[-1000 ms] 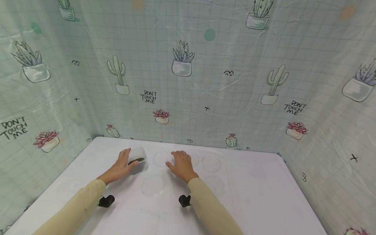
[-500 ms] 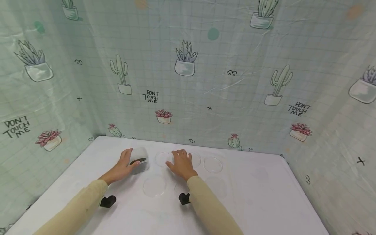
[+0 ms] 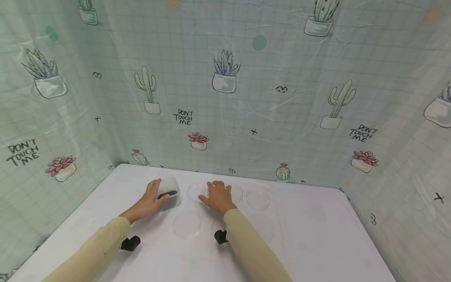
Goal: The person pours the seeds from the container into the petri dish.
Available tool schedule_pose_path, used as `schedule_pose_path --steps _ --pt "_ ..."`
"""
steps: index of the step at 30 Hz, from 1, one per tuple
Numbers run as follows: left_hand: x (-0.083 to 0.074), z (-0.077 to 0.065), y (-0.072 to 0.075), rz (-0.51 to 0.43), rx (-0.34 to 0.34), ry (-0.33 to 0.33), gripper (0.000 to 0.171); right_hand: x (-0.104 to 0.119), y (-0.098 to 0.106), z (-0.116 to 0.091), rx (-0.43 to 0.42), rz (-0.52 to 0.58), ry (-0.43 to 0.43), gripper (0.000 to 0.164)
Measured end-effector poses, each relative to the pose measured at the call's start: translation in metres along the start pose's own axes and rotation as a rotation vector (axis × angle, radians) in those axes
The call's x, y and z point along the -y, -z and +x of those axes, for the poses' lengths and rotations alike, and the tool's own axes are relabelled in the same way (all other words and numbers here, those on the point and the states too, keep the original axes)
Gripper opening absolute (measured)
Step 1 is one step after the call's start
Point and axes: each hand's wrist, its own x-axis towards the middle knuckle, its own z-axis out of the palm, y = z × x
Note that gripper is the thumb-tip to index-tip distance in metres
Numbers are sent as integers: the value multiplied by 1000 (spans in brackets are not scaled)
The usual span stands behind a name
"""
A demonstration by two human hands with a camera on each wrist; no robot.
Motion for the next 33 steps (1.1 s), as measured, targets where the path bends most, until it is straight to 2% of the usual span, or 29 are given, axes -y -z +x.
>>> schedule_pose_path --steps 12,19,33 --pt "-8 -6 3 23 -7 -19 84 -2 -5 6 14 -16 1 74" --pt "-5 -4 2 25 -7 -4 85 -2 -8 10 21 -30 -9 76" --pt "-4 -4 0 18 -12 -6 89 -6 -9 12 40 10 7 87"
